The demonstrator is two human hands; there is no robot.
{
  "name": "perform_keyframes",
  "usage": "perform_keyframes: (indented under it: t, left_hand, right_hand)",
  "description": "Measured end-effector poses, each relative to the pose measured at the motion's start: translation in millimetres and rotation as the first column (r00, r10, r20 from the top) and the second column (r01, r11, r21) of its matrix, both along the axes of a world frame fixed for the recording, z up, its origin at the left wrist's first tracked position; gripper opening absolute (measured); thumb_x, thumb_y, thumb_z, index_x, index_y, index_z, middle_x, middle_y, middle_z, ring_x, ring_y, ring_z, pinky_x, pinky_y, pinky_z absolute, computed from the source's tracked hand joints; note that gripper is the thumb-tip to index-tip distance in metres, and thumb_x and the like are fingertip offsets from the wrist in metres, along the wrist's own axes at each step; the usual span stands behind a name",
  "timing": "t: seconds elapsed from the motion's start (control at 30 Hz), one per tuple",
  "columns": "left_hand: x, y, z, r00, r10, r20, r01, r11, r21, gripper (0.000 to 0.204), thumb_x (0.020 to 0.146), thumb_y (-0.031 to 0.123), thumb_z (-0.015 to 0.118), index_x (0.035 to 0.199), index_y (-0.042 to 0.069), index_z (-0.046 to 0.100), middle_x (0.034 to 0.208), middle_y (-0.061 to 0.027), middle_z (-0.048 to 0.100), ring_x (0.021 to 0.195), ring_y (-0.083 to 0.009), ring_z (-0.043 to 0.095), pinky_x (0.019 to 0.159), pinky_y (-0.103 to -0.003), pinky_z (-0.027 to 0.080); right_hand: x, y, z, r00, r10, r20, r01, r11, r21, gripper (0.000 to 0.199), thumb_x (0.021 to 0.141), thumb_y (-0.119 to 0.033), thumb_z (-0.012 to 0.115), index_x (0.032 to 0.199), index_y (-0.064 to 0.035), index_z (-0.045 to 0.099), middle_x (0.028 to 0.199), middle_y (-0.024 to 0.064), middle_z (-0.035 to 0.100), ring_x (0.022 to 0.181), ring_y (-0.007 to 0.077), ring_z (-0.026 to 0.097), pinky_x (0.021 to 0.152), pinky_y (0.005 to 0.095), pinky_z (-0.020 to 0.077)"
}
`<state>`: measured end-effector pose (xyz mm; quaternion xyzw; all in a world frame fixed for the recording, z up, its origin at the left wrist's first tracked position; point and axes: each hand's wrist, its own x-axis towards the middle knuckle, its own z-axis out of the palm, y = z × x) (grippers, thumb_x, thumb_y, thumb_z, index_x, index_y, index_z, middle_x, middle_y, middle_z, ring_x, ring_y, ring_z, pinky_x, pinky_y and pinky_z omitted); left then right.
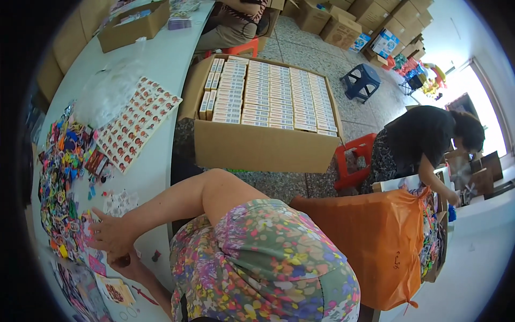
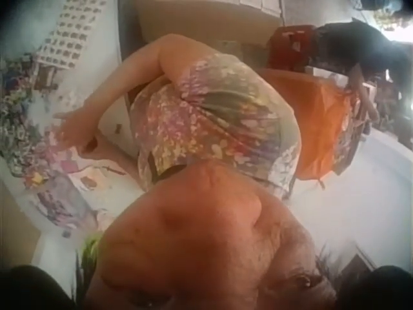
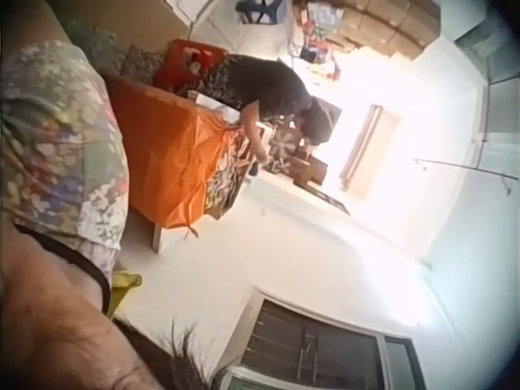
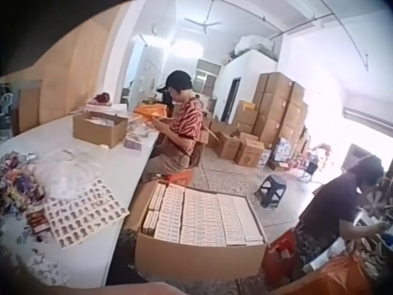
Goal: Applying labels to toy packaging and organizing them on a workbench.
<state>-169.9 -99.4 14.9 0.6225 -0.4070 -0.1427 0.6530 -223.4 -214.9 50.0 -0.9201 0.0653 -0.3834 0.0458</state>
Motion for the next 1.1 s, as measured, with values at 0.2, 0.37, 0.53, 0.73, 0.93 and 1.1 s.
perform_keyframes:
  t: [0.2,0.37,0.53,0.73,0.93,1.1]
  left_hand:
    - [73.1,33.4,-54.5,0.820,-0.344,-0.458,0.233,0.931,-0.282,0.049,0.075,-0.003,0.075,0.116,0.005,0.050,0.097,-0.0031,0.060,0.080,-0.0103,0.056,0.071,-0.025,0.051]
    - [19.2,21.1,25.6,0.969,0.206,-0.137,-0.211,0.977,-0.016,0.074,0.070,0.000,0.081,0.129,0.009,0.037,0.098,-0.0006,0.053,0.079,-0.0081,0.051,0.064,-0.022,0.044]
    - [5.9,60.6,38.7,0.919,0.387,-0.077,-0.388,0.922,0.009,0.077,0.069,0.002,0.082,0.130,0.003,0.034,0.117,-0.0075,0.051,0.103,-0.0157,0.054,0.089,-0.028,0.045]
    - [-7.1,83.5,32.5,0.947,0.322,0.015,-0.322,0.946,0.043,0.078,0.068,0.004,0.084,0.130,0.000,0.038,0.120,-0.0091,0.050,0.107,-0.0166,0.054,0.092,-0.030,0.048]
    - [-18.1,75.6,28.1,0.945,0.301,0.124,-0.316,0.940,0.127,0.077,0.067,0.006,0.085,0.129,0.000,0.040,0.117,-0.0097,0.052,0.103,-0.0165,0.057,0.088,-0.030,0.050]
    - [-30.2,57.7,34.8,0.907,0.203,0.370,-0.274,0.950,0.152,0.071,0.064,0.009,0.085,0.124,0.001,0.048,0.111,-0.0081,0.056,0.098,-0.0154,0.059,0.083,-0.028,0.051]
  right_hand:
    - [-18.2,-12.7,22.6,0.904,0.355,0.238,-0.427,0.721,0.546,0.049,0.083,-0.038,0.062,0.120,-0.0057,0.058,0.112,0.0141,0.061,0.118,0.0356,0.049,0.103,0.0504,0.0339]
    - [-119.2,-33.0,23.1,0.995,0.093,0.043,-0.100,0.774,0.625,0.011,0.083,-0.010,0.070,0.090,-0.0008,0.068,0.084,0.0131,0.065,0.078,0.0256,0.064,0.068,0.0335,0.0506]
    - [-121.5,5.0,15.8,0.893,0.441,-0.089,-0.300,0.732,0.612,0.014,0.078,-0.009,0.072,0.089,-0.0008,0.066,0.089,0.0115,0.065,0.075,0.0304,0.063,0.066,0.0366,0.0517]
    - [-102.8,43.9,-5.9,0.772,0.519,-0.367,-0.330,0.821,0.467,0.014,0.076,-0.011,0.066,0.087,-0.0041,0.059,0.088,0.0104,0.058,0.082,0.0303,0.060,0.066,0.0404,0.0518]
    - [-106.2,15.3,53.7,0.849,0.504,-0.156,-0.104,0.451,0.886,0.012,0.080,-0.008,0.071,0.090,-0.0053,0.065,0.082,0.0080,0.064,0.068,0.0173,0.062,0.056,0.0295,0.0486]
    - [-93.3,5.6,71.1,0.950,0.313,-0.018,-0.226,0.723,0.653,0.008,0.079,-0.005,0.071,0.086,-0.0067,0.067,0.077,0.0066,0.064,0.062,0.0148,0.060,0.053,0.0271,0.0466]
